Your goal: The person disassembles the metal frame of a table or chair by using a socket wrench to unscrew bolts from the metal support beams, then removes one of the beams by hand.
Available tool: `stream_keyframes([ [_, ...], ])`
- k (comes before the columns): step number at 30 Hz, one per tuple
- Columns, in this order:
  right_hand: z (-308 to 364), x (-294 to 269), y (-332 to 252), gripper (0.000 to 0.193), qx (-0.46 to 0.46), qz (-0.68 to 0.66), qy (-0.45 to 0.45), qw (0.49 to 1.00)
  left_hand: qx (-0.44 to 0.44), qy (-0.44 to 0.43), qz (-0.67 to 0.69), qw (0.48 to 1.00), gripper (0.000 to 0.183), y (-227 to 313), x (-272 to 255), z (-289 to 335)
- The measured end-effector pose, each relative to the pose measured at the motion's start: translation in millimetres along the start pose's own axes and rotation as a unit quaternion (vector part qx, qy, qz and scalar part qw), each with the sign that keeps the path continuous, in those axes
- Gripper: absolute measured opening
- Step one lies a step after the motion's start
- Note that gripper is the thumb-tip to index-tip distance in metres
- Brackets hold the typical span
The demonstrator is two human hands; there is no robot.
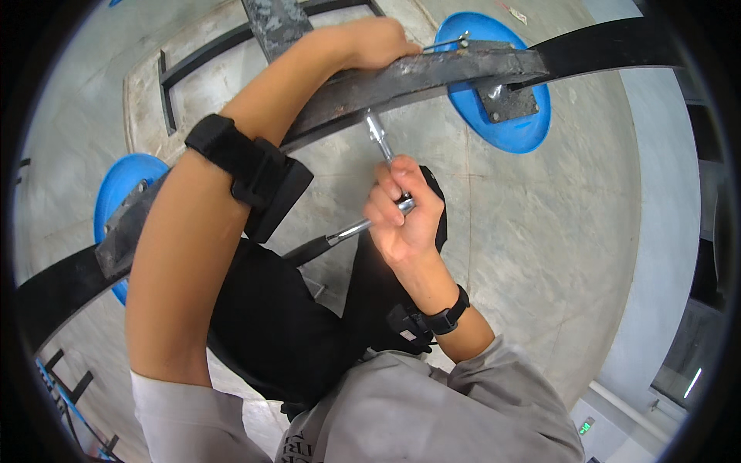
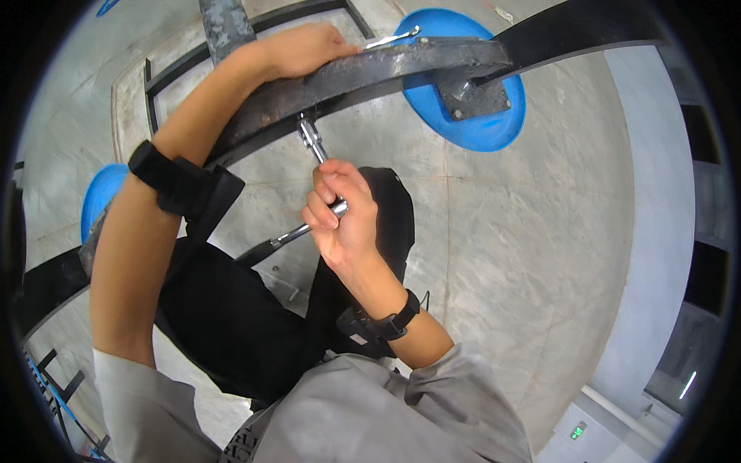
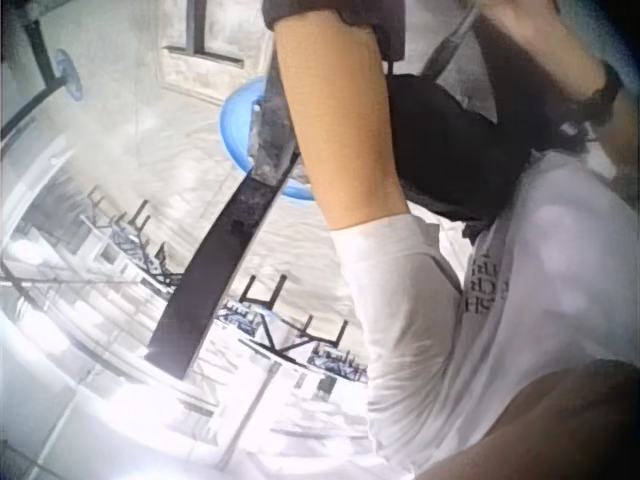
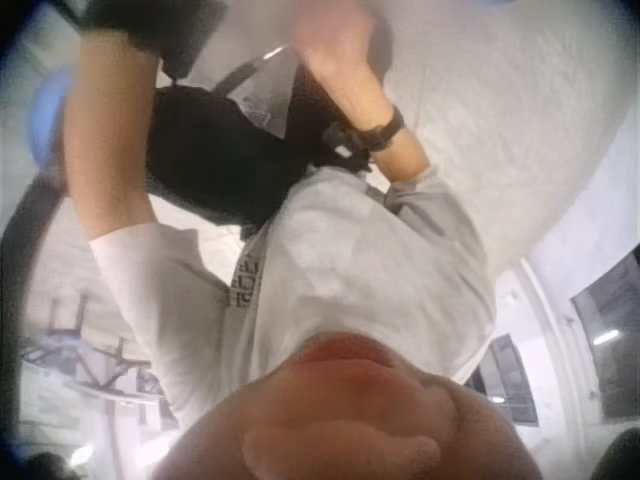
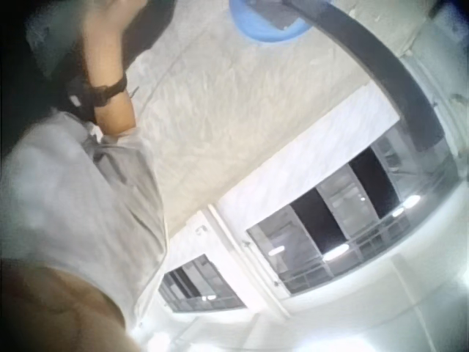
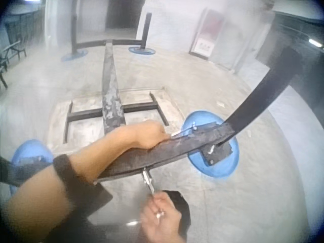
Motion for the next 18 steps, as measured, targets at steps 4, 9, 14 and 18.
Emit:
stream_keyframes([
  [4, -3, 3, 2, 0.01, -0.012, -0.041, -0.005, 0.999, 0.011, 0.054, -0.009, 0.998, 0.047, 0, 1, -6],
  [9, -6, 0, -5, 0.01, -0.071, 0.066, -0.01, 0.995, -0.006, 0.026, -0.002, 1.0, 0.046, -1, 2, 0],
  [14, -8, 19, -30, 0.018, -0.348, 0.482, -0.142, 0.792, -0.016, 0.004, -0.015, 1.0, 0.047, 10, 0, 2],
  [18, 6, 43, -38, 0.016, -0.463, 0.704, -0.237, 0.484, -0.037, 0.006, 0.005, 0.999, 0.048, -2, 5, -7],
])
Point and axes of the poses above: each hand's wrist, its own z-axis away from the middle knuckle, its own x-axis out of the palm, y = z × x, the point moved 6 cm from there along -z, towards the middle knuckle, and after that the axes turned 12 degrees about -x, right-handed, at the moved point
